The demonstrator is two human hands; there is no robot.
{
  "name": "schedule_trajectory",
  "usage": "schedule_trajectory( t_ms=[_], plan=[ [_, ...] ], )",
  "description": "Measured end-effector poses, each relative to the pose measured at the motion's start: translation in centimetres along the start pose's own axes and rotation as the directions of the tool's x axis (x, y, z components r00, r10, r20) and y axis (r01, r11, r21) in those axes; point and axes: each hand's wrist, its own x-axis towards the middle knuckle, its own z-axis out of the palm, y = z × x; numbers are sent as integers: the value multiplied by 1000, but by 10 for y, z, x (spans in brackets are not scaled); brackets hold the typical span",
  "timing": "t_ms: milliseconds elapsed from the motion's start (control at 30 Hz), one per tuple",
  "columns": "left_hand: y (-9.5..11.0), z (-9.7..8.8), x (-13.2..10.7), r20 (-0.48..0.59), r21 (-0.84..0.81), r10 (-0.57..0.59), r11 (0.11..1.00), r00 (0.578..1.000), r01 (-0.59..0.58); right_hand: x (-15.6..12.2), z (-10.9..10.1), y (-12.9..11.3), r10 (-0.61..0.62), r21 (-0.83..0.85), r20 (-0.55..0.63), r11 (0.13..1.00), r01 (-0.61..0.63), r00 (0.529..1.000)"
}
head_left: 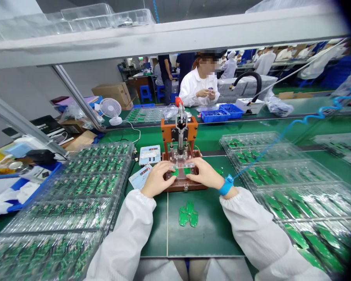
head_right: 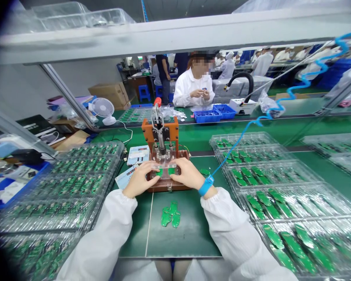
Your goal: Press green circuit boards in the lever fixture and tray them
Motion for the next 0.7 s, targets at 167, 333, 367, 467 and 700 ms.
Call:
schedule_trajectory(
  t_ms=[167,333,367,467,700],
  plan=[
    [1,2,0,6,15,2,1000,1000,-2,4,-2,3,-57,8,18,998,57,998],
    [-2,5,0,12,9,-19,1000,1000,19,1,-1,2,-84,59,-7,995,84,996],
    [-3,6,-1,15,-1,-21,1000,1000,21,-1,-1,2,-86,75,-18,993,87,996],
    [-2,7,-9,4,6,-11,1000,1000,11,-7,-3,4,-66,123,-98,989,78,993],
    [43,30,-45,-204,17,227,973,952,-228,28,-42,-12,91,212,-516,977,24,852]
  ],
)
